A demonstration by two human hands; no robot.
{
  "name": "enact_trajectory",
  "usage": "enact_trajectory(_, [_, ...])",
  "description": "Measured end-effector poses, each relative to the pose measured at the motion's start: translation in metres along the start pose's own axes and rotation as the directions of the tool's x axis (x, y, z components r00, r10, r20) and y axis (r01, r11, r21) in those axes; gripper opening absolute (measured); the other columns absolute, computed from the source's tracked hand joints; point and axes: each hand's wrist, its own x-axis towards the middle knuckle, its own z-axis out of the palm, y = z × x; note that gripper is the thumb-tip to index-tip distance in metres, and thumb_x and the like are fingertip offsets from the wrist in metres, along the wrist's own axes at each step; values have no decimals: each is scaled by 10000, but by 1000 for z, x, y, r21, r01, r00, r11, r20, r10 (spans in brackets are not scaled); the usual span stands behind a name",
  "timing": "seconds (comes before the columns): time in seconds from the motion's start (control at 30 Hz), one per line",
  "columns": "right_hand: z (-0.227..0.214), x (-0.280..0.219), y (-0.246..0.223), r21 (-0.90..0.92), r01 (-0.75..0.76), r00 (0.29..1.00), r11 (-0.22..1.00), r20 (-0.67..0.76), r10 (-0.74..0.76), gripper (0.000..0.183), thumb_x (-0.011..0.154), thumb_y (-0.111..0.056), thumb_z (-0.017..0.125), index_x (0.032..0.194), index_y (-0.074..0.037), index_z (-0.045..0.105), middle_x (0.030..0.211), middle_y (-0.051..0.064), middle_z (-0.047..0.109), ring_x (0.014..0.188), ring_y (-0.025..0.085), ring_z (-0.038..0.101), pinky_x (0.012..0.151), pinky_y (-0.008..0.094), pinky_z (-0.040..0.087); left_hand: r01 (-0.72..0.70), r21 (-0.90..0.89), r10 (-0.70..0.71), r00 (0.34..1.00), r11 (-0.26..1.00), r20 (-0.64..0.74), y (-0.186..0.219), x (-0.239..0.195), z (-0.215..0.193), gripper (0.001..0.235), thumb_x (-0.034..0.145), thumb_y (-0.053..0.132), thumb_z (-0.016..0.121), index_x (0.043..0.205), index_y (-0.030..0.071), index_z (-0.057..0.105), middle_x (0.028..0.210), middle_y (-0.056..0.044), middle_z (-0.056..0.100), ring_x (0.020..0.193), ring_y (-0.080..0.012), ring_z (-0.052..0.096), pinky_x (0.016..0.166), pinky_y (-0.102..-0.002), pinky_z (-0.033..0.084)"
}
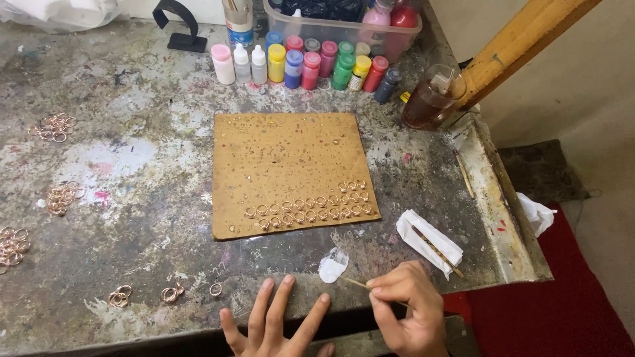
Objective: The person uses a small brush to apply white paint to small copper rings on a workbench. They dip the brush into a small puddle of paint, carefully coat each ring, and place the painted rings on a cork board. The process is repeated for several rings.
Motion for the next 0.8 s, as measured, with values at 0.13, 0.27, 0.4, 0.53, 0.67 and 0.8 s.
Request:
enact_trajectory(0.13, [0,-2,3,-22,-32,999,999,-30,32,52,877,-106,663,836,-125,637,845,55,753,722,172,658,793,330,495,-6,13,6,1000,1000,-19,0,0,1,535,1046,710,229,1314,493,637,1351,-56,663,1300,-263,578,1236,-605,98])
enact_trajectory(0.27, [0,-4,6,28,-15,1000,1000,-16,16,60,853,-94,657,808,-127,637,810,56,747,683,169,652,777,347,482,1,9,-1,1000,1000,1,0,-1,0,533,1042,712,234,1327,493,627,1364,-58,653,1307,-268,574,1242,-603,86])
enact_trajectory(0.4, [-3,-1,2,54,28,999,998,26,-29,69,842,-83,642,812,-138,612,811,53,739,625,169,591,744,358,441,1,4,-1,1000,1000,-7,1,-1,1,542,1041,707,227,1315,488,641,1347,-64,661,1294,-271,581,1242,-601,83])
enact_trajectory(0.53, [-3,-7,8,32,-49,996,998,-71,52,60,864,-67,656,817,-101,640,816,78,740,712,183,668,802,345,527,2,0,-2,1000,1000,21,1,0,0,534,1043,704,233,1331,487,627,1372,-61,647,1324,-269,558,1244,-601,76])
enact_trajectory(0.67, [-3,-6,9,48,-24,999,999,-46,26,72,851,-74,656,814,-130,630,803,49,744,691,172,652,805,355,493,-12,9,12,999,1000,-33,0,-1,4,546,1050,712,214,1310,490,640,1340,-60,669,1297,-268,577,1241,-606,91])
enact_trajectory(0.8, [-5,-5,7,59,-29,999,998,-23,30,70,852,-87,656,804,-133,631,793,46,741,674,181,614,798,360,490,-27,18,28,999,999,-27,-1,-1,4,562,1053,716,195,1319,491,636,1337,-65,669,1287,-274,583,1240,-608,90])
